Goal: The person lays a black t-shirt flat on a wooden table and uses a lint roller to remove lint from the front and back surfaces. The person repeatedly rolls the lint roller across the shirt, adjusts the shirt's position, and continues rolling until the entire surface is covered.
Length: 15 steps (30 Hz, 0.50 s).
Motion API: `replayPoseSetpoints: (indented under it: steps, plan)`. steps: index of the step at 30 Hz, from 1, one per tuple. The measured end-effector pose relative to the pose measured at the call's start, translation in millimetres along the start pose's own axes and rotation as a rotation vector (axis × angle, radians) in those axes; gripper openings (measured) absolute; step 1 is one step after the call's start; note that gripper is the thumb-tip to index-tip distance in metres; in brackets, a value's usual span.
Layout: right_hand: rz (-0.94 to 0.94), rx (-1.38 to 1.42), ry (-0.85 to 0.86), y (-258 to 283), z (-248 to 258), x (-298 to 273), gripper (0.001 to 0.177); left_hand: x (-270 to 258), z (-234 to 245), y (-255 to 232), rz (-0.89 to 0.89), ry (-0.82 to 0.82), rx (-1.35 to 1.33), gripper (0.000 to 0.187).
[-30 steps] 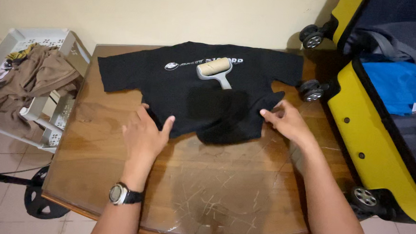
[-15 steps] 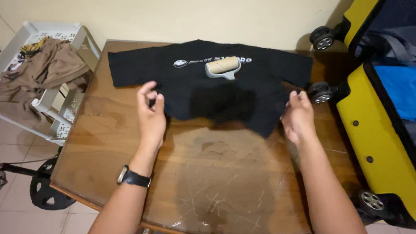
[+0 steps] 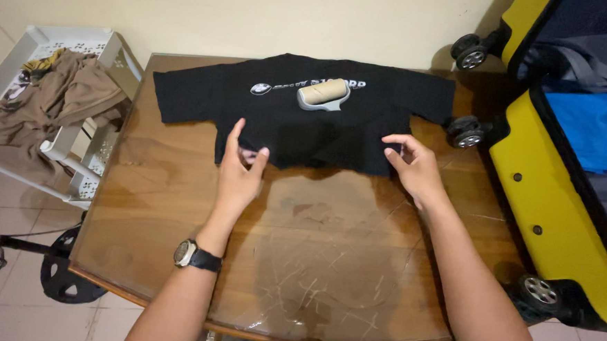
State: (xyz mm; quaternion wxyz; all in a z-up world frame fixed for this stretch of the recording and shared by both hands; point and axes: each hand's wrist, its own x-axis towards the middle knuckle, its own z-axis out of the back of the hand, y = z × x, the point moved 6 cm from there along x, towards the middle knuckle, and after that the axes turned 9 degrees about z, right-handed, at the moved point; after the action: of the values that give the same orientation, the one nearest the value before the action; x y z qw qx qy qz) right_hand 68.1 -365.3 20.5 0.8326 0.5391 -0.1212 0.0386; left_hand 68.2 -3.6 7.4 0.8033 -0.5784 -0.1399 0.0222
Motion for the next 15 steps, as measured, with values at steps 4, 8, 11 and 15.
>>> replayPoseSetpoints:
  steps: [4,8,11,15]
  plan:
    - [0.005,0.111,-0.102,1,7,0,0.018,7,7,6,0.054,-0.012,-0.226,0.047]
    - [0.102,0.149,-0.141,7,15,5,0.020,12,14,13,0.197,-0.009,-0.548,0.043]
    - [0.081,0.239,-0.148,-1,18,5,0.019,12,16,18,0.215,-0.008,-0.536,0.049]
    - [-0.060,0.273,-0.104,-19,22,5,0.023,10,20,9,-0.104,-0.023,-0.135,0.060]
